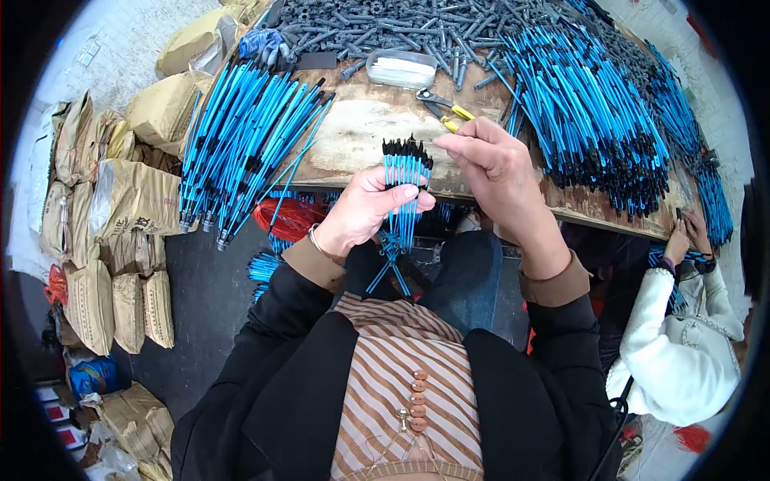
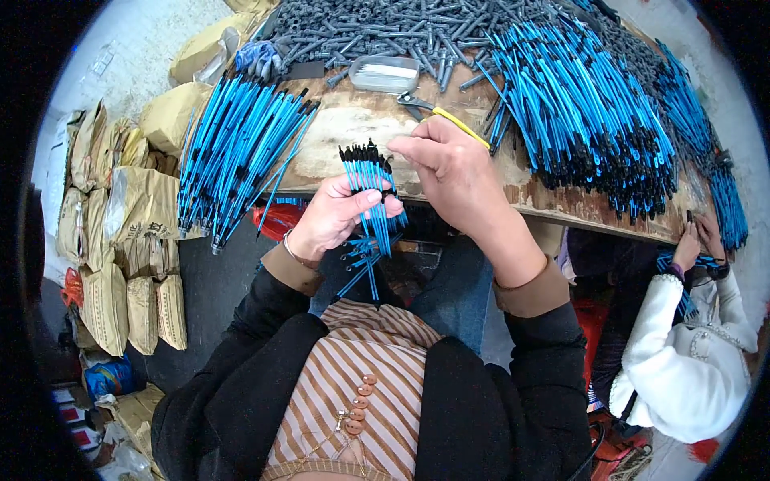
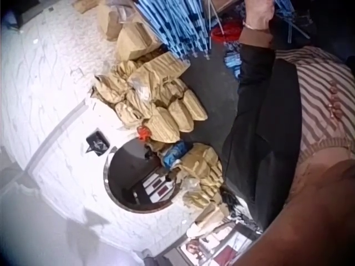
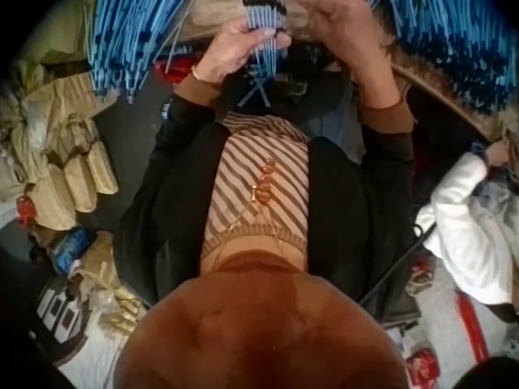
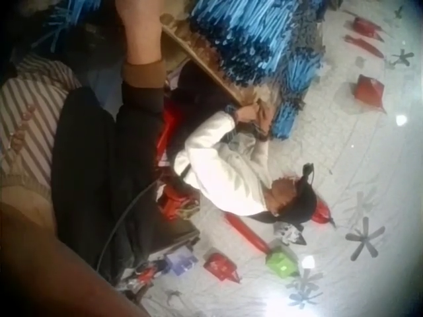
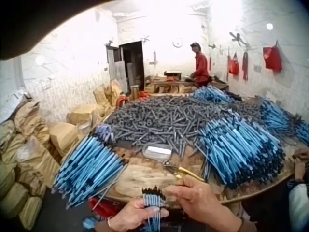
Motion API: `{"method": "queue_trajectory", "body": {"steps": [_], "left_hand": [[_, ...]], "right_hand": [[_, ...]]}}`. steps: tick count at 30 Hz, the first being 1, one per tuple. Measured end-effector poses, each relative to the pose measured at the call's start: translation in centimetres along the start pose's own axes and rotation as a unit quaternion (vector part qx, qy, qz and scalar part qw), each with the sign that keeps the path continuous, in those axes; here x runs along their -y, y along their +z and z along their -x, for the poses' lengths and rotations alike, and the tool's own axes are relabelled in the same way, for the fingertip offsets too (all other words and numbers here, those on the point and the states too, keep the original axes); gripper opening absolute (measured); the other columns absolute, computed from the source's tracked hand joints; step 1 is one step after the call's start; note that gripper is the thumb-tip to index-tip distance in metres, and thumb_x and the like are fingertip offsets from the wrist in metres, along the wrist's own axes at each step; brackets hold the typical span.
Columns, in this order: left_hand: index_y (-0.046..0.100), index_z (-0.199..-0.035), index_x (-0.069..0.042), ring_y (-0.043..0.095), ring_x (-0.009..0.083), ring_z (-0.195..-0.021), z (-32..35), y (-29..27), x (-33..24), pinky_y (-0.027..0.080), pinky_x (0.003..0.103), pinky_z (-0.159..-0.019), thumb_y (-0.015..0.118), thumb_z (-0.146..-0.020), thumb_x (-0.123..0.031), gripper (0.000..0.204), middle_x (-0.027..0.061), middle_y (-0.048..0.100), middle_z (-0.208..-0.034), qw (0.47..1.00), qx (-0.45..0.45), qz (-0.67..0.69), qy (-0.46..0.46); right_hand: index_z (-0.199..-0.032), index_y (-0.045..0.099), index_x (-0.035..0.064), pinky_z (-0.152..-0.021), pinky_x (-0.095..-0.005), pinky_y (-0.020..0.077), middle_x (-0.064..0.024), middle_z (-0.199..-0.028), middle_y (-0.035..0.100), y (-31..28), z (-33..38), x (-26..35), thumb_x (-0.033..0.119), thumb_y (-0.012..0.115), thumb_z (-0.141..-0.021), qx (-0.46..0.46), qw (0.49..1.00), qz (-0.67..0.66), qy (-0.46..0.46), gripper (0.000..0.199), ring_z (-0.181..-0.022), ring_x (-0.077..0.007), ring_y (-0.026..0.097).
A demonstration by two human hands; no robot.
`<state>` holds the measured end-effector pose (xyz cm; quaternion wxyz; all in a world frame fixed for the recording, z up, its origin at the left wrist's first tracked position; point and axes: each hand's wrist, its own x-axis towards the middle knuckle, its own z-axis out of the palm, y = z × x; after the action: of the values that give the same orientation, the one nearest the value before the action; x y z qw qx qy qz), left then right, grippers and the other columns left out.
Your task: Assembling blue rod-like components into a circular base and securing them using pliers.
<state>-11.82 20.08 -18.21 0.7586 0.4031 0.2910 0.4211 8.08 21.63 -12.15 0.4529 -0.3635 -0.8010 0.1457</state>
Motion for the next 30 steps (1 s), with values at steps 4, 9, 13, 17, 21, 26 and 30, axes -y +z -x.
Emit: {"method": "queue_trajectory", "body": {"steps": [4,9,13,17,21,26,30], "left_hand": [[0.06,-0.105,0.001,0.066,0.0205,-0.082,0.0,0.2,-0.2,0.054,0.028,-0.077,0.055,-0.086,0.002,0.02,0.0132,0.067,-0.087,1.0,-0.007,0.001,-0.012],[0.059,-0.106,0.001,0.067,0.0215,-0.083,-0.1,0.1,-0.1,0.054,0.029,-0.077,0.055,-0.086,0.001,0.02,0.014,0.067,-0.088,1.0,-0.003,-0.009,-0.008],[0.058,-0.108,0.001,0.067,0.0249,-0.086,-0.2,-0.2,-0.1,0.054,0.03,-0.079,0.056,-0.087,-0.002,0.021,0.0159,0.067,-0.09,1.0,0.007,-0.017,-0.016],[0.058,-0.108,0.001,0.067,0.0247,-0.086,-0.4,-0.2,-0.2,0.054,0.03,-0.079,0.056,-0.087,-0.001,0.021,0.0156,0.066,-0.09,0.999,0.012,-0.014,-0.028],[0.06,-0.105,0.001,0.066,0.0214,-0.084,-0.3,-0.2,-0.2,0.054,0.028,-0.077,0.056,-0.086,0.0,0.02,0.0143,0.067,-0.088,1.0,0.009,-0.006,-0.023],[0.06,-0.105,0.002,0.066,0.0205,-0.083,-0.1,-0.2,-0.3,0.054,0.028,-0.077,0.056,-0.086,0.001,0.02,0.0139,0.067,-0.088,1.0,0.007,-0.013,-0.024],[0.06,-0.105,0.002,0.066,0.0205,-0.083,-0.2,-0.5,-0.2,0.053,0.027,-0.077,0.056,-0.085,0.002,0.02,0.014,0.067,-0.088,0.999,0.021,-0.015,-0.022]], "right_hand": [[-0.093,0.066,0.0048,-0.055,-0.0259,0.0404,-0.0047,-0.081,0.054,-0.1,-0.1,0.2,-0.007,0.059,-0.072,0.008,0.999,0.045,-0.017,0.026,-0.063,-0.0161,0.05],[-0.087,0.065,0.0078,-0.054,-0.0288,0.0419,-0.003,-0.077,0.053,0.1,-0.2,0.2,-0.005,0.059,-0.067,-0.009,0.994,0.107,-0.038,0.025,-0.061,-0.0187,0.05],[-0.087,0.064,0.0084,-0.055,-0.0297,0.042,-0.0028,-0.077,0.052,0.2,-0.3,-0.5,-0.003,0.058,-0.068,-0.011,0.998,0.045,-0.049,0.023,-0.061,-0.0191,0.049],[-0.086,0.063,0.0082,-0.055,-0.0302,0.0422,-0.0027,-0.077,0.052,0.4,-0.6,-0.2,-0.001,0.058,-0.069,-0.006,0.994,0.081,-0.067,0.021,-0.061,-0.0196,0.049],[-0.086,0.063,0.007,-0.056,-0.03,0.0427,-0.003,-0.079,0.053,0.2,-0.9,0.1,-0.002,0.059,-0.068,0.004,0.993,0.097,-0.072,0.02,-0.062,-0.0198,0.05],[-0.086,0.062,0.0056,-0.057,-0.03,0.0433,-0.0037,-0.081,0.055,0.5,-0.6,0.4,-0.002,0.059,-0.07,0.009,0.999,0.018,-0.036,0.019,-0.063,-0.0206,0.052],[-0.087,0.062,0.0052,-0.057,-0.03,0.0436,-0.0045,-0.083,0.056,0.5,-0.9,0.0,-0.002,0.059,-0.072,0.018,0.998,0.007,-0.057,0.017,-0.064,-0.0211,0.053]]}}
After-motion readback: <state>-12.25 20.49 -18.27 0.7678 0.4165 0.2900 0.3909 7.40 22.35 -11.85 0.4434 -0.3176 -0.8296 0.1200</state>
